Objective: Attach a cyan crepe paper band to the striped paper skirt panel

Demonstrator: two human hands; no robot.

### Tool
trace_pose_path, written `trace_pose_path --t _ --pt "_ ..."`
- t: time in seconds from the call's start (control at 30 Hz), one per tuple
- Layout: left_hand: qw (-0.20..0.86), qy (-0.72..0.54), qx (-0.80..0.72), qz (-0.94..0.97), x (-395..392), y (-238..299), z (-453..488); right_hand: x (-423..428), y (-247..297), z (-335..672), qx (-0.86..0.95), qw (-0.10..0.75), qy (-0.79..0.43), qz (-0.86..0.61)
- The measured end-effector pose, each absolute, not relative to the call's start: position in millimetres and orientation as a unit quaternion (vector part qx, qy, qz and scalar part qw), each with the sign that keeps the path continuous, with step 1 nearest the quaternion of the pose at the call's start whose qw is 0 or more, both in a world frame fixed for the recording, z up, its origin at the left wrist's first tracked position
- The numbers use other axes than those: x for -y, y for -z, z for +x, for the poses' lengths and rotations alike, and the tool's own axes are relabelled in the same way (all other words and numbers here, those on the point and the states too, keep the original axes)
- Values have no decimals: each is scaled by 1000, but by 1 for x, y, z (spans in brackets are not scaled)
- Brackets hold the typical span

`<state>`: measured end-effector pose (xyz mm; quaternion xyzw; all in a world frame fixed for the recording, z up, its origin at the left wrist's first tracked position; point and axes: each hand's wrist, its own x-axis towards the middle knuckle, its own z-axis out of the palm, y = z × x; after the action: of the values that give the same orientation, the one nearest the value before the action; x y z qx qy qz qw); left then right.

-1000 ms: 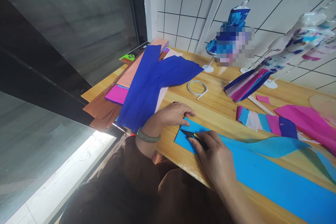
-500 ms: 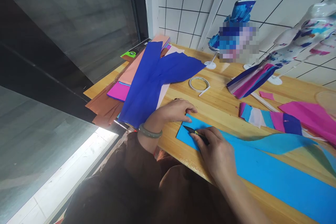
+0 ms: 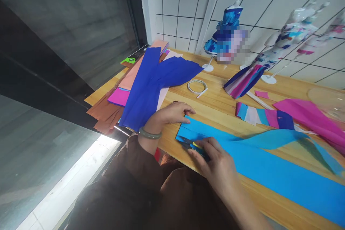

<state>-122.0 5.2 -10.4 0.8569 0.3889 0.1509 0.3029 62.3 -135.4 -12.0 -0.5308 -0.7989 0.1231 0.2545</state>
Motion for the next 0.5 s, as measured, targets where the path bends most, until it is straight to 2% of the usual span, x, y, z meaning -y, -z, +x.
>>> trace_pose_path --t 0.13,0.3,0.5 --pt "290 -137 -384 866 -8 10 -123 158 12 114 765 292 -104 -565" --pt "292 -120 -388 866 -9 6 -123 180 18 221 673 300 13 -676" --pt "268 -106 -422 860 -7 6 -118 206 21 357 492 193 111 -841"
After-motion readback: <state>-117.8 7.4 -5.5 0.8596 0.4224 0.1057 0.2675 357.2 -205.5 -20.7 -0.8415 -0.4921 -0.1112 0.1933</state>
